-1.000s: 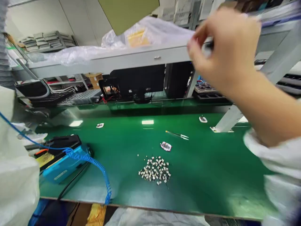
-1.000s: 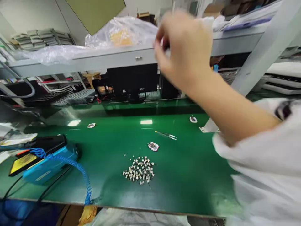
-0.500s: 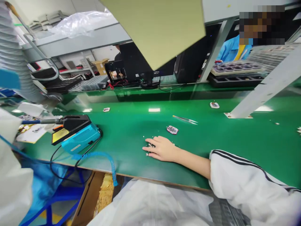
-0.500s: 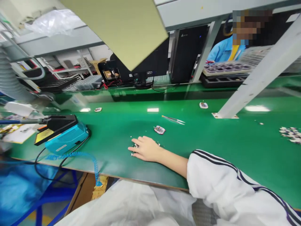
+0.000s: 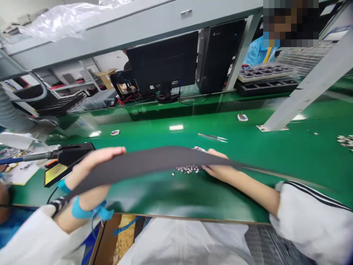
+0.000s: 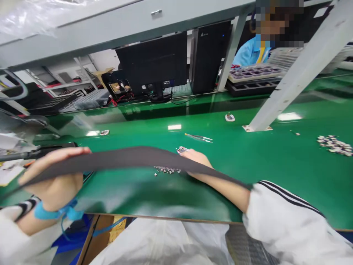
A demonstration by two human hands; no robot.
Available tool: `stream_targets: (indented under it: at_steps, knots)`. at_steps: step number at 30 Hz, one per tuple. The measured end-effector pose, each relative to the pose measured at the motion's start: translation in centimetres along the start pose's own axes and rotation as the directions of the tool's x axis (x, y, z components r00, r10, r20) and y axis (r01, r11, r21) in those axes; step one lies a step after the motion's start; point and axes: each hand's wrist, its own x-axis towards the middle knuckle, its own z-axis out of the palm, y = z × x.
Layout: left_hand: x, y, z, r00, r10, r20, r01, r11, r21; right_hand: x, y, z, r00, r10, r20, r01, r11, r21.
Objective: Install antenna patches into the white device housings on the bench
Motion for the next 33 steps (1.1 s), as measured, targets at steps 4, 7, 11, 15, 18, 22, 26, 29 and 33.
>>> stream_targets:
  at_steps: [4, 7, 11, 15, 18, 22, 26, 29, 33]
  knots:
    - [-6.1, -2.3, -0.8, 0.849, 0.072, 0.524, -0.003, 0.991, -0.131, -4.5, 0.2, -3.4, 0.960, 0.280, -0.021, -0.278, 0.957, 0.078]
    - [-8.4, -4.5, -1.1, 0.629, 0.113, 0.769, 0.040, 0.983, -0.177, -7.1, -1.1, -4.5, 0.953, 0.282, 0.113, -0.294, 0.949, 0.113]
    - [-8.7, -6.1, -0.6, 0.409, 0.116, 0.905, 0.087, 0.983, -0.165, -8.8, -2.5, -3.8, 0.964, 0.128, 0.232, -0.125, 0.992, -0.026]
    - [-7.8, -6.3, 0.5, 0.277, 0.094, 0.956, -0.012, 0.995, -0.095, -8.7, -2.1, -2.8, 0.961, 0.109, 0.254, -0.078, 0.988, -0.131]
    - [-7.3, -6.0, 1.4, 0.295, 0.105, 0.950, -0.128, 0.989, -0.070, -8.1, -1.0, -2.8, 0.957, 0.125, 0.263, -0.084, 0.983, -0.165]
    - [-6.8, -5.9, 2.2, 0.287, 0.118, 0.951, -0.233, 0.971, -0.050, -7.2, 0.3, -2.9, 0.960, 0.119, 0.252, -0.075, 0.982, -0.175]
    - [-6.4, -6.1, 2.2, 0.267, 0.084, 0.960, -0.257, 0.966, -0.013, -6.3, 1.0, -2.5, 0.959, 0.114, 0.261, -0.073, 0.984, -0.160]
    - [-6.1, -6.2, 2.4, 0.271, 0.050, 0.961, -0.248, 0.968, 0.020, -5.7, 1.2, -2.2, 0.956, 0.109, 0.271, -0.070, 0.987, -0.147]
    - [-5.5, -5.9, 2.6, 0.239, -0.003, 0.971, -0.215, 0.975, 0.056, -5.2, 1.5, -2.4, 0.964, 0.104, 0.243, -0.080, 0.991, -0.109]
